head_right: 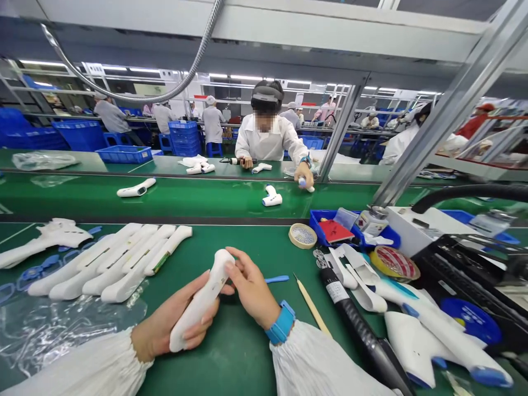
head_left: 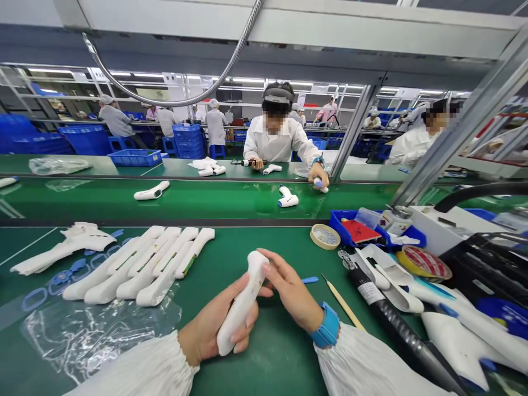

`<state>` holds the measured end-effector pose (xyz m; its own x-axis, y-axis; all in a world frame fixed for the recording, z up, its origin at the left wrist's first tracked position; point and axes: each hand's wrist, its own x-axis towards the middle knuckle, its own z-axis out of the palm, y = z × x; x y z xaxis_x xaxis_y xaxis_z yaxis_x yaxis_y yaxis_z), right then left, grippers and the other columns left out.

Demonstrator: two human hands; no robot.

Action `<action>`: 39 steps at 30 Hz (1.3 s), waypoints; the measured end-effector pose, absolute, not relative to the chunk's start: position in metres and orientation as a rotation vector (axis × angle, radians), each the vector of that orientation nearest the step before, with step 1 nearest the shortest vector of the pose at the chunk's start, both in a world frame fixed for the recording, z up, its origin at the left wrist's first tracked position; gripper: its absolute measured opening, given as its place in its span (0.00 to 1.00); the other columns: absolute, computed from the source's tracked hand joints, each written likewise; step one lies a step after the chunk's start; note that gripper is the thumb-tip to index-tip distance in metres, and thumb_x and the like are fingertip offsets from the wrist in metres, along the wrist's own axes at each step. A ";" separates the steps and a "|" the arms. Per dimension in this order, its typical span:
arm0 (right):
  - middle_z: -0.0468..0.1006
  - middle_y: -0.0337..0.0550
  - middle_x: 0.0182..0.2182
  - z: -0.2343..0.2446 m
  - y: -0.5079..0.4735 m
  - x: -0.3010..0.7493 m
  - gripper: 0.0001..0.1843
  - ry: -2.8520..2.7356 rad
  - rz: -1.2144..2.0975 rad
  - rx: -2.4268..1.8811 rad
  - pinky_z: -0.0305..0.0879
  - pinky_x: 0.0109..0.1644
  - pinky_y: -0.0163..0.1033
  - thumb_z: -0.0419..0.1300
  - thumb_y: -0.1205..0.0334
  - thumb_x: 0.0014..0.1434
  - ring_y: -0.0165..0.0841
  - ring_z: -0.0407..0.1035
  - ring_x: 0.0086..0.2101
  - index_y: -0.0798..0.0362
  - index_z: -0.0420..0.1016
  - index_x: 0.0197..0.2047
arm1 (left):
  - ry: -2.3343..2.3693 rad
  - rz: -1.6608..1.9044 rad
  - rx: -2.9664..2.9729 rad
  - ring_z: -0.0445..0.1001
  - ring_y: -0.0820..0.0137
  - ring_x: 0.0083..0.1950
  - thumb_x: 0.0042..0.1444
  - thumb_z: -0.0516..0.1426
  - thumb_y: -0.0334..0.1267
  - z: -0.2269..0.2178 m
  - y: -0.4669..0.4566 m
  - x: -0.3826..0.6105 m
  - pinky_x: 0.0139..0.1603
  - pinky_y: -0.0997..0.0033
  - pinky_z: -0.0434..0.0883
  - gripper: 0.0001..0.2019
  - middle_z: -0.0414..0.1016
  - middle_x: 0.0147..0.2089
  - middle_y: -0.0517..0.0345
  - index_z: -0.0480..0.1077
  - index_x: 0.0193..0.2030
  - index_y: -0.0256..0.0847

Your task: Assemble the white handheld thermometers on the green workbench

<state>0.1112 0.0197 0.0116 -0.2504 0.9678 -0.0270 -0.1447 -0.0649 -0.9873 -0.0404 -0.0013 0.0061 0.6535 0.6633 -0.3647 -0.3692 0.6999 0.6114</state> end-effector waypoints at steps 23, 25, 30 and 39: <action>0.68 0.36 0.23 -0.002 0.023 0.110 0.25 -1.228 1.499 -1.056 0.59 0.27 0.33 0.55 0.49 0.55 0.28 0.62 0.26 0.52 0.64 0.52 | 0.682 0.654 0.492 0.61 0.76 0.11 0.59 0.40 0.53 0.005 0.003 -0.041 0.08 0.79 0.59 0.27 0.67 0.17 0.56 0.69 0.28 0.33; 0.67 0.36 0.23 -0.003 0.023 0.110 0.24 -1.244 1.498 -1.056 0.59 0.26 0.33 0.54 0.50 0.56 0.28 0.63 0.26 0.52 0.64 0.53 | 0.684 0.644 0.502 0.61 0.76 0.10 0.60 0.40 0.53 0.005 0.002 -0.040 0.08 0.79 0.58 0.28 0.66 0.16 0.56 0.69 0.27 0.32; 0.69 0.40 0.32 -0.003 0.020 0.109 0.20 -1.357 1.253 -1.090 0.63 0.29 0.35 0.53 0.55 0.57 0.29 0.66 0.30 0.50 0.63 0.53 | 0.713 0.731 0.508 0.66 0.74 0.17 0.58 0.45 0.52 0.003 0.001 -0.037 0.16 0.74 0.67 0.24 0.69 0.23 0.55 0.70 0.33 0.33; 0.68 0.42 0.34 -0.006 0.014 0.107 0.09 -1.631 0.746 -1.095 0.63 0.30 0.35 0.59 0.62 0.54 0.30 0.64 0.31 0.48 0.74 0.40 | 0.714 0.875 0.511 0.69 0.70 0.23 0.60 0.44 0.49 0.004 0.000 -0.035 0.25 0.67 0.70 0.22 0.70 0.28 0.53 0.70 0.35 0.33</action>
<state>0.1069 0.0139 -0.0059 -0.0971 0.9155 0.3905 0.3029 0.4009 -0.8646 -0.0346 0.0000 0.0043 0.4401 0.8276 -0.3484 -0.5068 0.5492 0.6645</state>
